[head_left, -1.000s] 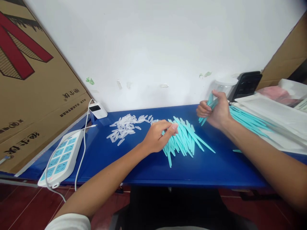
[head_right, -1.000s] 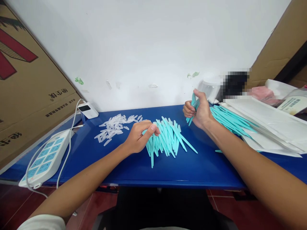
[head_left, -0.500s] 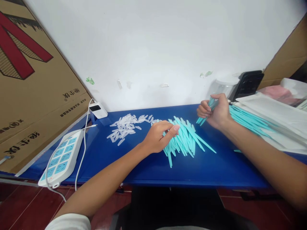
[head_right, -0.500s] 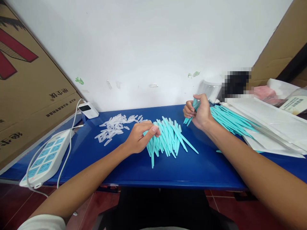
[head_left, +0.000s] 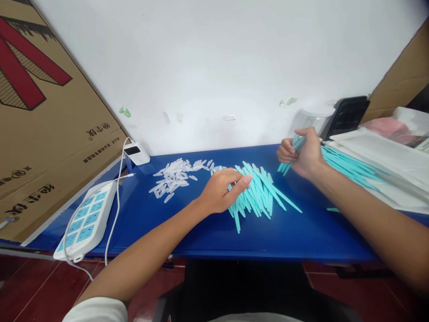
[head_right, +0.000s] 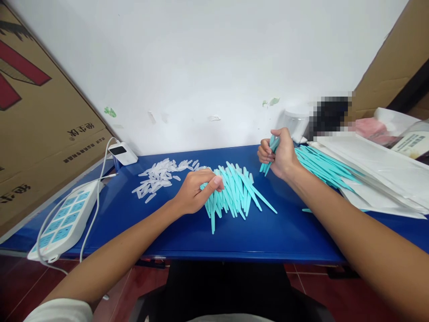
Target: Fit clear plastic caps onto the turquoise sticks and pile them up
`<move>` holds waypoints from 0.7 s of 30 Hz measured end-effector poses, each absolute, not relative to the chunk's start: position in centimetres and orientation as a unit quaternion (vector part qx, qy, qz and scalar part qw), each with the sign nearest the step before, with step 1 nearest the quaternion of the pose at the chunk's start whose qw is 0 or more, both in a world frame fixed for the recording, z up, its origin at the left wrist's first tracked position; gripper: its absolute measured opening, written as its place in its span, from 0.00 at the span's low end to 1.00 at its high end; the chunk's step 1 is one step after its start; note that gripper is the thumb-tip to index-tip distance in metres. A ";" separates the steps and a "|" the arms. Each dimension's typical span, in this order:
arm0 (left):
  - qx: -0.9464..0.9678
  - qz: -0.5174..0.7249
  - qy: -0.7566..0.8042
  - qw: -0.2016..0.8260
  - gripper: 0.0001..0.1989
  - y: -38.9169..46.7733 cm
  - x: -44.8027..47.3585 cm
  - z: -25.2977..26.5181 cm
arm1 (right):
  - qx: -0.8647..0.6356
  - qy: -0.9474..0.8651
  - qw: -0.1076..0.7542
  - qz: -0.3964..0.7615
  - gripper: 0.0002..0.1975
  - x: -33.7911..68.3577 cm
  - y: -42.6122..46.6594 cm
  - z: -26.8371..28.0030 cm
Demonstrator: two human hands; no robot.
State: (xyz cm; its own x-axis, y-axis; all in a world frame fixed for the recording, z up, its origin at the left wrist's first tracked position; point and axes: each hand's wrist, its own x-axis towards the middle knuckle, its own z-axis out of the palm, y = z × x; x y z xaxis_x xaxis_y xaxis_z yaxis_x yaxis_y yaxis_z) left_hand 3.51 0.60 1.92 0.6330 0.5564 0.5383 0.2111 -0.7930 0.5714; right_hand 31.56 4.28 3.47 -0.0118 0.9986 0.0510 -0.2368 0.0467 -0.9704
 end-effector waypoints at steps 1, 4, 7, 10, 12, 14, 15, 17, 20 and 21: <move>0.873 0.367 0.221 0.234 0.27 0.6 3.5 1.9 | -0.425 -0.447 0.568 0.544 0.28 31.5 4.3 3.4; 0.872 0.367 0.224 0.233 0.27 0.6 3.6 2.0 | -0.431 -0.431 0.583 0.537 0.26 31.4 4.4 3.3; 0.870 0.372 0.223 0.236 0.27 0.6 3.7 2.0 | -0.435 -0.422 0.595 0.528 0.25 31.4 4.5 3.3; 0.868 0.377 0.221 0.237 0.27 0.6 3.6 2.0 | -0.450 -0.416 0.589 0.527 0.26 31.5 4.6 3.5; 0.868 0.379 0.217 0.235 0.26 0.6 3.6 1.9 | -0.463 -0.415 0.575 0.532 0.26 31.7 4.5 3.6; 0.868 0.382 0.222 0.226 0.26 0.7 3.6 1.8 | -0.482 -0.414 0.552 0.540 0.29 31.9 4.6 3.7; 0.867 0.383 0.231 0.217 0.26 0.7 3.6 1.9 | -0.502 -0.421 0.532 0.537 0.31 31.9 4.6 3.7; 0.862 0.388 0.262 0.193 0.27 1.0 3.4 2.0 | -0.555 -0.447 0.480 0.511 0.34 31.9 4.7 3.3; 0.851 0.397 0.319 0.133 0.29 1.9 2.8 2.2 | -0.618 -0.491 0.407 0.460 0.28 31.5 4.8 2.2; 0.847 0.396 0.339 0.106 0.30 2.4 2.5 2.2 | -0.628 -0.502 0.388 0.450 0.26 31.4 4.8 1.7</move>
